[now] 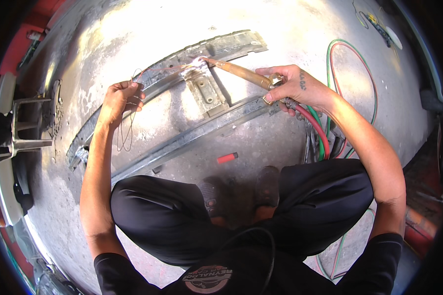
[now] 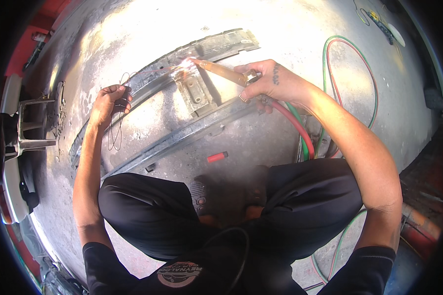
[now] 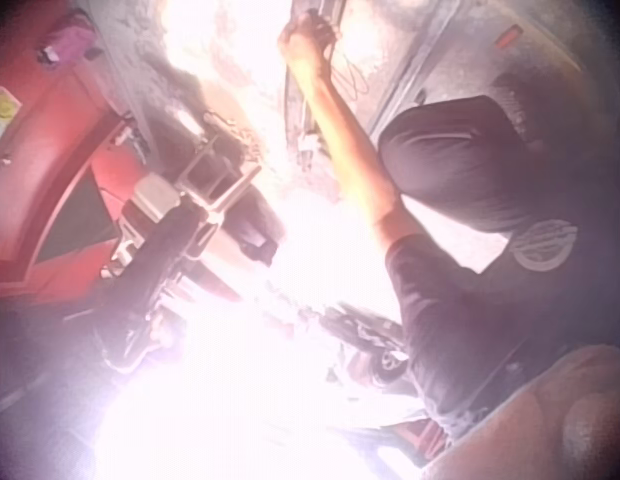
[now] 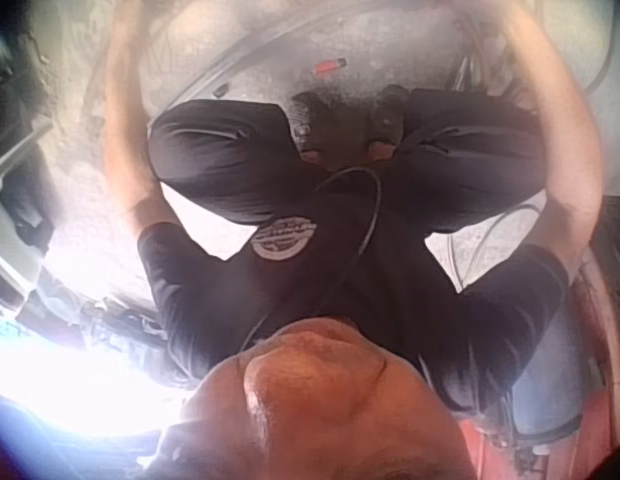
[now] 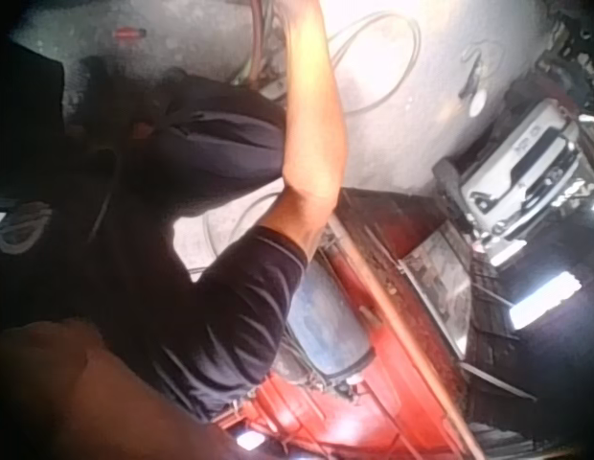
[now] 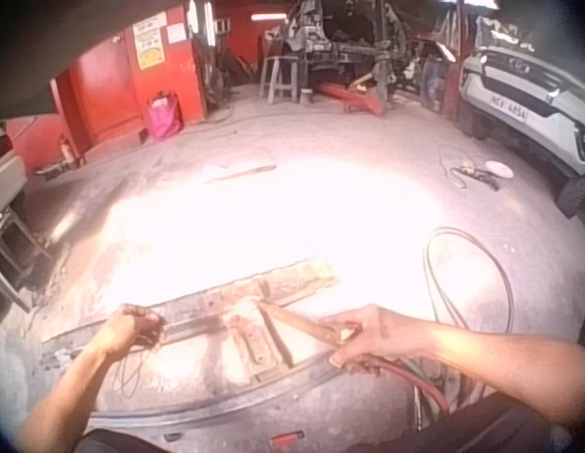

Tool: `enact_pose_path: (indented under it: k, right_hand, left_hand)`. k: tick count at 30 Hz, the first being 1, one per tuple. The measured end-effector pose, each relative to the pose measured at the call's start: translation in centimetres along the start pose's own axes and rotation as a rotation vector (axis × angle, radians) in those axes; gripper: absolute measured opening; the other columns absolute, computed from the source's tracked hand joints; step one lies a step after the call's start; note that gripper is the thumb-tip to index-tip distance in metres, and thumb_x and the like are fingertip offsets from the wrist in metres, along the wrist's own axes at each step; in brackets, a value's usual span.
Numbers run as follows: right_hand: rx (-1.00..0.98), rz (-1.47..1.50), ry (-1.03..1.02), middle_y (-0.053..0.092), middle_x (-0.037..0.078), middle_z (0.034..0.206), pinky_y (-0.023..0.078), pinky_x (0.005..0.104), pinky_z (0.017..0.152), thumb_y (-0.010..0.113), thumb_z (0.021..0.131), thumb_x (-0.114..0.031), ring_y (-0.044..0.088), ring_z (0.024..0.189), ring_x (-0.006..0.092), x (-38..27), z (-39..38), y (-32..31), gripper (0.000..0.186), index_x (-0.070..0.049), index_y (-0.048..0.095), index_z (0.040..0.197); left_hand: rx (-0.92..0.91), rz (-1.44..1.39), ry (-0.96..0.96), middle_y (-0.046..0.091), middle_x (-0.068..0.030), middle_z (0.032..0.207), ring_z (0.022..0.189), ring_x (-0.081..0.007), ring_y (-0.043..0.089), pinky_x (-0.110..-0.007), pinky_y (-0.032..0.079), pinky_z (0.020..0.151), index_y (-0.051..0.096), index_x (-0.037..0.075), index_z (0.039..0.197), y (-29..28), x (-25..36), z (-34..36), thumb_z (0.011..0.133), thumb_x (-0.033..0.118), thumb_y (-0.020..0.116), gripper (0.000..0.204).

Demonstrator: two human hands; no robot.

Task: The person sits on the floor and uses a welding torch to join two metal pieces. They feed a filler rod into the molten pool with their left hand while guiding the torch with their right hand, creating a continuous weld bead along the seam.

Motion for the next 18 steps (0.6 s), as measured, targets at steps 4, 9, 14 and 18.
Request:
enact_pose_path:
  k: [4,9,14,18]
  right_hand:
    - [-0.007,0.002,-0.002,0.071,0.009,0.085,0.052,0.0291,0.053,0.074,0.082,-0.01,0.064,0.06,0.0131,0.07,0.03,0.04,0.075,0.005,0.05,0.152]
    - [-0.005,-0.002,-0.005,0.071,0.008,0.084,0.052,0.0289,0.053,0.074,0.082,-0.009,0.063,0.06,0.013,-0.12,0.04,0.11,0.075,0.006,0.05,0.152]
    - [-0.006,-0.002,-0.015,0.071,0.009,0.084,0.051,0.029,0.052,0.073,0.082,-0.008,0.063,0.06,0.0132,-0.23,-0.08,0.08,0.075,0.006,0.05,0.151]
    - [-0.001,-0.013,-0.025,0.071,0.009,0.084,0.051,0.0289,0.052,0.073,0.082,-0.008,0.064,0.059,0.0134,-0.25,0.01,0.13,0.074,0.006,0.05,0.151]
  left_hand:
    - [-0.008,-0.006,0.004,0.071,-0.0098,0.083,0.064,-0.0156,0.067,-0.029,0.058,0.06,0.069,-0.004,0.106,-0.04,0.02,0.05,0.106,0.02,0.06,0.025]
    - [-0.018,-0.019,0.015,0.072,-0.0108,0.082,0.063,-0.0164,0.069,-0.03,0.059,0.06,0.069,-0.005,0.109,-0.27,-0.29,0.37,0.105,0.019,0.061,0.025]
    - [-0.013,-0.003,0.011,0.071,-0.0098,0.083,0.064,-0.0158,0.067,-0.029,0.058,0.06,0.069,-0.004,0.106,-0.11,-0.09,0.27,0.107,0.02,0.06,0.025]
    - [-0.008,0.001,0.006,0.071,-0.0094,0.084,0.064,-0.0156,0.067,-0.029,0.057,0.06,0.069,-0.003,0.105,-0.02,0.04,0.04,0.107,0.02,0.059,0.026]
Point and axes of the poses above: each hand's wrist, its own z-axis towards the middle knuckle, its own y-axis out of the palm, x = y × z, the point moved 8 cm from there along z, towards the middle knuckle
